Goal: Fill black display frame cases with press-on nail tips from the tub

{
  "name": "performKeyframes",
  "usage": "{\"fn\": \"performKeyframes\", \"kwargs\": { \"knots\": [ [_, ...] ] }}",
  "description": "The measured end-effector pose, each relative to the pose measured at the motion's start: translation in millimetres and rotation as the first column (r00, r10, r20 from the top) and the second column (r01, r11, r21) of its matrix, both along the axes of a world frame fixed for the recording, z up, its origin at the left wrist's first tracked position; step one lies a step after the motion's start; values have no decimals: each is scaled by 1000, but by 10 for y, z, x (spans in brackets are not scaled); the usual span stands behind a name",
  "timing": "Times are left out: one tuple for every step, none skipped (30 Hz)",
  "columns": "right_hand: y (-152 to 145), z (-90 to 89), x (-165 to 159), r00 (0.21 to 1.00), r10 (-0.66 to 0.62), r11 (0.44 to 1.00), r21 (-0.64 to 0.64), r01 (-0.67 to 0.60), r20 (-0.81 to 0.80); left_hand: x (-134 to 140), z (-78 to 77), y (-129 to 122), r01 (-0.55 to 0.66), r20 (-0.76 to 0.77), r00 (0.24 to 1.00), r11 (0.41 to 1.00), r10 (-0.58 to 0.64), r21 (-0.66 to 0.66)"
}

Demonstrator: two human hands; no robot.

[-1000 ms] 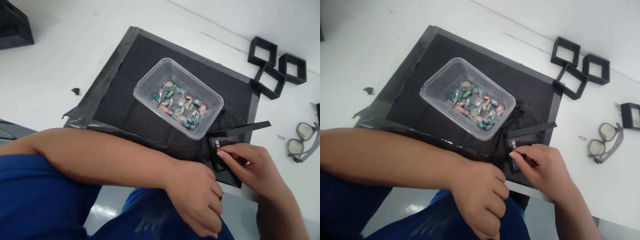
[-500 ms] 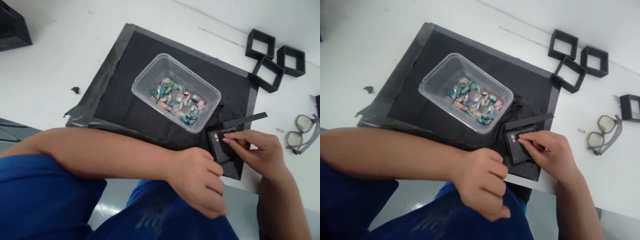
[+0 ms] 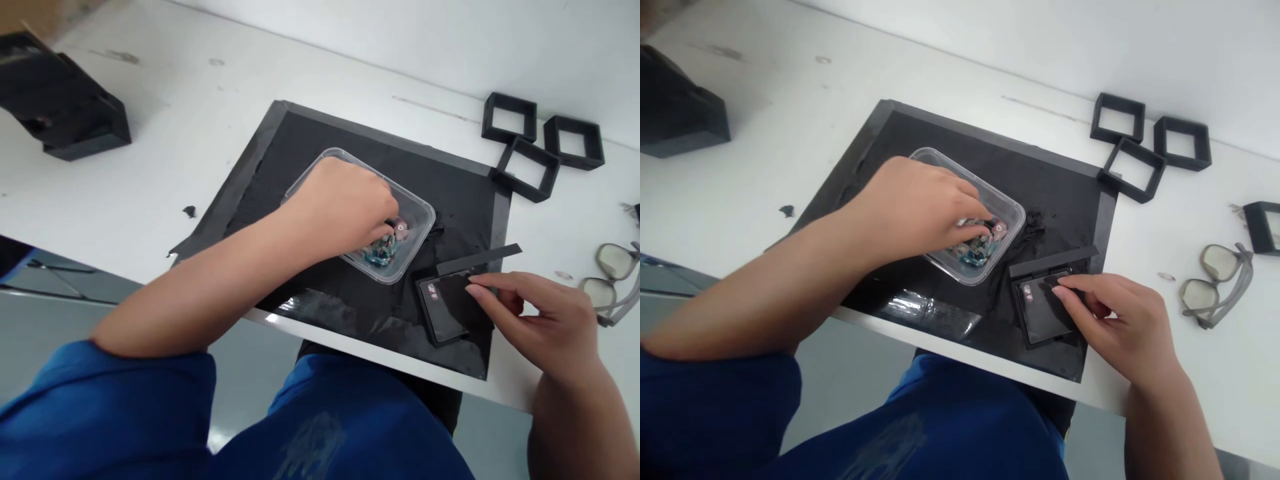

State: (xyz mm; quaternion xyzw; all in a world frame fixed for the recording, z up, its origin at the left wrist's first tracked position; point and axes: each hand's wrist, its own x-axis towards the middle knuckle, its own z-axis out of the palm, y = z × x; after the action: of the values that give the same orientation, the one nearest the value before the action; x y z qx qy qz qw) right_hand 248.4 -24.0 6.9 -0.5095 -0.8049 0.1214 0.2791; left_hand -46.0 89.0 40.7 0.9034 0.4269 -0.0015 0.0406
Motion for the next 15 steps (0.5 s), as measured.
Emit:
{"fn": "performKeyframes", "kwargs": {
  "knots": [
    [-1,3,-11,1000,2,1000,1,-2,-1,49,4,6,27,-64,998,999,-29,-40],
    [-3,5,-22,1000,3,1000,1,-3,-1,98,12,8,52,-127,990,996,-62,-77],
    [-5,8,-30,1000,5,1000,1,-5,2,142,22,9,72,-172,981,992,-89,-105],
    [-8,10,-35,1000,10,1000,1,-10,7,179,30,10,87,-190,976,989,-109,-123],
    [-11,14,-38,1000,13,1000,1,-13,15,205,31,12,94,-199,973,987,-120,-132],
    [-16,20,-38,1000,15,1000,5,-15,20,222,26,16,94,-206,971,986,-121,-137],
    [-21,29,-36,1000,16,1000,5,-16,24,229,12,20,89,-209,971,987,-117,-137],
    [-26,40,-35,1000,18,1000,5,-18,26,227,-8,26,86,-205,972,987,-113,-134],
    [-31,53,-35,999,21,1000,1,-21,26,216,-34,32,85,-196,975,989,-108,-125],
    [-36,68,-37,999,21,1000,-8,-21,27,197,-62,39,88,-184,977,990,-107,-112],
    [-40,81,-42,999,16,1000,-19,-16,28,172,-90,45,96,-162,981,991,-111,-96],
    [-43,92,-48,999,10,1000,-30,-9,31,141,-118,51,106,-133,984,991,-116,-79],
    [-45,100,-55,999,3,999,-38,-2,37,106,-141,56,116,-100,987,991,-122,-64],
    [-47,104,-62,999,-2,999,-41,4,42,68,-160,57,116,-63,991,992,-119,-50],
    [-48,104,-66,999,-2,999,-43,4,48,29,-170,55,107,-26,994,994,-108,-33]
  ]
}}
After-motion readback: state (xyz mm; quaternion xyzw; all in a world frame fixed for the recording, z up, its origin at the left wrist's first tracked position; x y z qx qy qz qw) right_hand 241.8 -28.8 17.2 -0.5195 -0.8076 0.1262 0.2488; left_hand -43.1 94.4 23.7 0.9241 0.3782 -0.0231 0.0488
